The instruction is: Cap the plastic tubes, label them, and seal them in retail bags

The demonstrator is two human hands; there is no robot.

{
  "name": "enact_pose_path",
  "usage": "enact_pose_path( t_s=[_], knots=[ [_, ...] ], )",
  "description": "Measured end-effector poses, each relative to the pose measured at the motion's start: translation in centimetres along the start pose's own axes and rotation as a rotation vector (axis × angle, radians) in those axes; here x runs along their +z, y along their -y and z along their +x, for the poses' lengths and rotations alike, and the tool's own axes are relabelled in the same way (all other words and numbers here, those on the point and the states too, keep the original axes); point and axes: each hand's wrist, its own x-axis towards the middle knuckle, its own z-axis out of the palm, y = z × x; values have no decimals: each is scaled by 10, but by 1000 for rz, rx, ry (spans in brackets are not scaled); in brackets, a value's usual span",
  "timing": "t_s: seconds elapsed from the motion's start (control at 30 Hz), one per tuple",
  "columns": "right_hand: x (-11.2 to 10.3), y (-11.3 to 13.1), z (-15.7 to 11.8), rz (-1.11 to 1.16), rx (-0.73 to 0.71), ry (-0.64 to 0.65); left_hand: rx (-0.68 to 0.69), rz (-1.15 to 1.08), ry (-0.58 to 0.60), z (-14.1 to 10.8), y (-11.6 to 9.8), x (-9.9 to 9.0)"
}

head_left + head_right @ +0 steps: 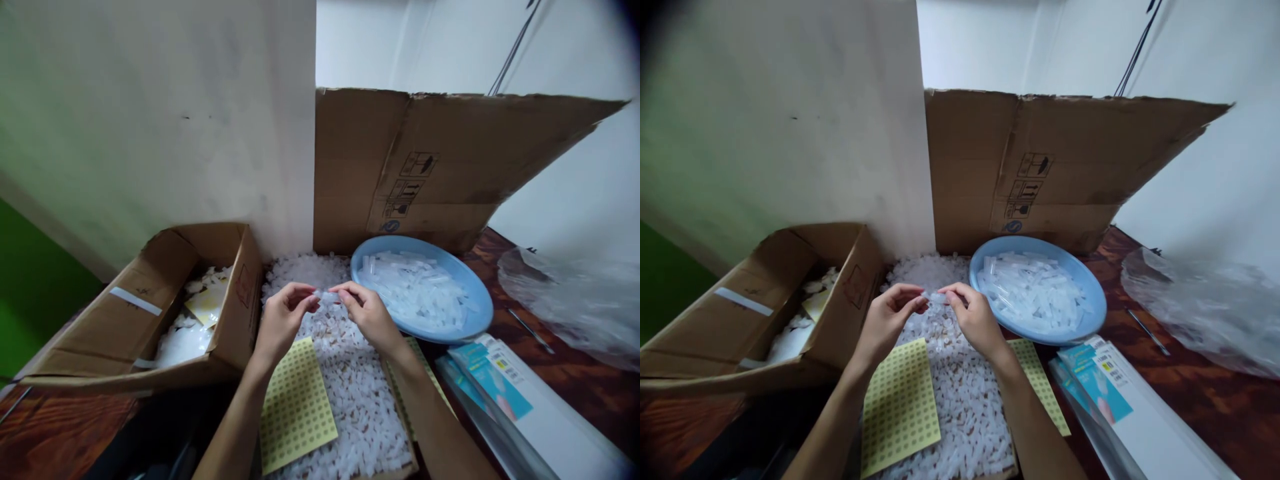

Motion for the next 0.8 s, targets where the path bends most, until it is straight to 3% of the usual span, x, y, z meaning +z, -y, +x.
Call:
enact_pose_path(
  t_s=[0.07, 0.23, 0.53, 0.67, 0.73, 0.8],
  knots=[
    [0, 2, -1, -20, -2, 5, -31, -42, -26, -1, -1, 0],
    [0, 10, -4, -53, -13, 35, 46, 13, -63, -4, -11, -1],
    [0, 22, -10, -82, -72, -64, -20, -158, -185, -11, -16, 26],
    [5, 22, -8, -79, -102, -68, -14, -137, -191, -8, -16, 24],
    [3, 19, -5, -80, -107, -67, -13, -100, -158, -4, -12, 20],
    [-5, 13, -1, -164, -122, -61, -32, 65, -24, 3, -3, 18]
  ],
)
